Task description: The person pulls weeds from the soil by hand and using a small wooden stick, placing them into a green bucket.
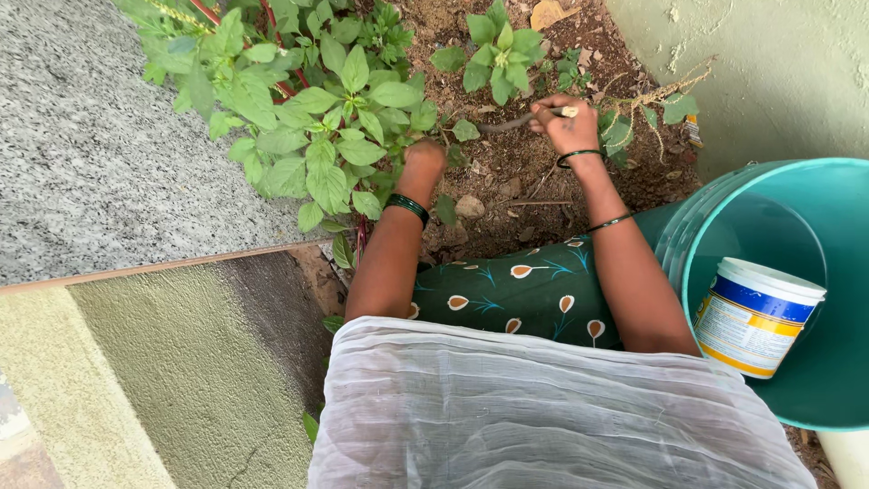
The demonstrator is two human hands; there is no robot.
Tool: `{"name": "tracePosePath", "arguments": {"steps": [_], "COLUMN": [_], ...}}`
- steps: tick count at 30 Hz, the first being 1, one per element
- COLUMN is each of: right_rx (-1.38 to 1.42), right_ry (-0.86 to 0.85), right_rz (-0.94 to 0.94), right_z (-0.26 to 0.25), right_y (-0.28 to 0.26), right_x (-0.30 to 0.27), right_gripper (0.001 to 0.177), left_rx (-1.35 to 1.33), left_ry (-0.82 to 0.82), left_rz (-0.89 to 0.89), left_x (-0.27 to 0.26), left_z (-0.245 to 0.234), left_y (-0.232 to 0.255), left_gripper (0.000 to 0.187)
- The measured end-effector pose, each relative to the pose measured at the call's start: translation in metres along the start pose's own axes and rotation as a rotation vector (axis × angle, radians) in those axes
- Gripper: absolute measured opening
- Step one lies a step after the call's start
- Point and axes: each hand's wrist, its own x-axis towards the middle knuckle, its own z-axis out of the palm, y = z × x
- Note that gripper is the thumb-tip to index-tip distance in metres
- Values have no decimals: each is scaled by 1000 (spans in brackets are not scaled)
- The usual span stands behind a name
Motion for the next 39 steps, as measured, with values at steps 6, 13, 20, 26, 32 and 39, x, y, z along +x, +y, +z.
{"name": "tracePosePath", "arguments": {"steps": [6,13,20,26,32,39], "right_rx": [-143,-316,-188,-535,-109,-383], "right_ry": [-176,-235,-393,-201,-435,-247], "right_rz": [117,26,60,-137,92,-143], "right_z": [2,-1,23,11,26,24], "right_y": [7,-20,-3,-22,-27,-25], "right_x": [3,-11,-8,-11,-24,-15], "right_gripper": [17,18,18,15,15,19], "left_rx": [49,55,38,-93,-499,-844], "left_ry": [-49,148,243,518,545,798], "left_rz": [10,26,-85,-2,8,46], "left_x": [-6,-14,-25,-35,-97,-86], "left_z": [-2,0,-16,-23,-59,-58], "left_y": [-17,-27,-32,-36,-18,-13], "left_gripper": [36,33,34,34,16,6]}}
